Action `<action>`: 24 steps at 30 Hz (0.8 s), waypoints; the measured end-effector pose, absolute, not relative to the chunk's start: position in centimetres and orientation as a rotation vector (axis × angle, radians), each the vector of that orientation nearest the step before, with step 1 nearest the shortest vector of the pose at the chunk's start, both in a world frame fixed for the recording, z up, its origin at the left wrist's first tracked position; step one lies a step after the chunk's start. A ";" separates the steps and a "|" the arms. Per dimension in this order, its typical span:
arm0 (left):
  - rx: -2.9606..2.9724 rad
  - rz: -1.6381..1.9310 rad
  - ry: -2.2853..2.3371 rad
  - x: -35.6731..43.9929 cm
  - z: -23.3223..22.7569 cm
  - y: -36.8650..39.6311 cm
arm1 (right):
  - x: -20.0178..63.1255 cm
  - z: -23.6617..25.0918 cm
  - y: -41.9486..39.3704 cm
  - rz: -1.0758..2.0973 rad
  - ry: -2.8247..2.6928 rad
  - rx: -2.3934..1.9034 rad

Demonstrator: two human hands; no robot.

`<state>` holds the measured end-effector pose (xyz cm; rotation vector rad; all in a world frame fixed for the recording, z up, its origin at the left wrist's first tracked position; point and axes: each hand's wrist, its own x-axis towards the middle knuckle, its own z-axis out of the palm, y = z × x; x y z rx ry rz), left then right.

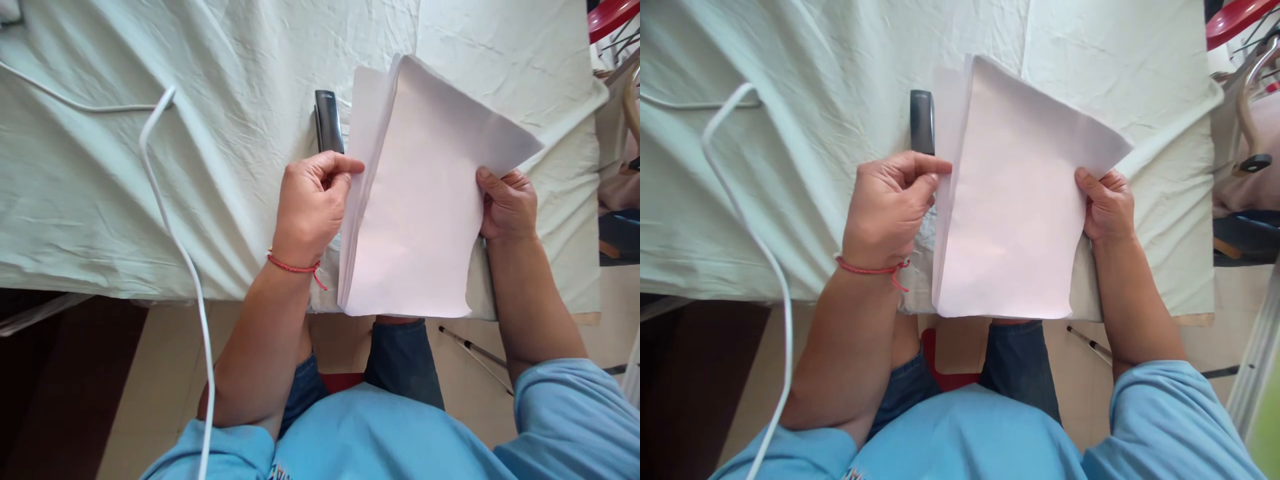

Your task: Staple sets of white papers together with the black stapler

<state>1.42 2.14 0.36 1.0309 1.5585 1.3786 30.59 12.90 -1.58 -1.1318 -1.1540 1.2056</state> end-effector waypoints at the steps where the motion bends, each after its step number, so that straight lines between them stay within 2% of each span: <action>1: 1.007 1.373 1.550 1.4 0.5 2.1 | 30.5 -1.6 12.9 1.204 -1.162 -1.131; 12: 1.031 1.334 1.540 1.4 0.8 2.1 | 30.4 -1.7 12.7 1.218 -1.164 -1.095; 24: 1.059 1.517 1.531 1.4 -0.9 2.7 | 30.5 -2.1 13.5 1.222 -1.167 -1.043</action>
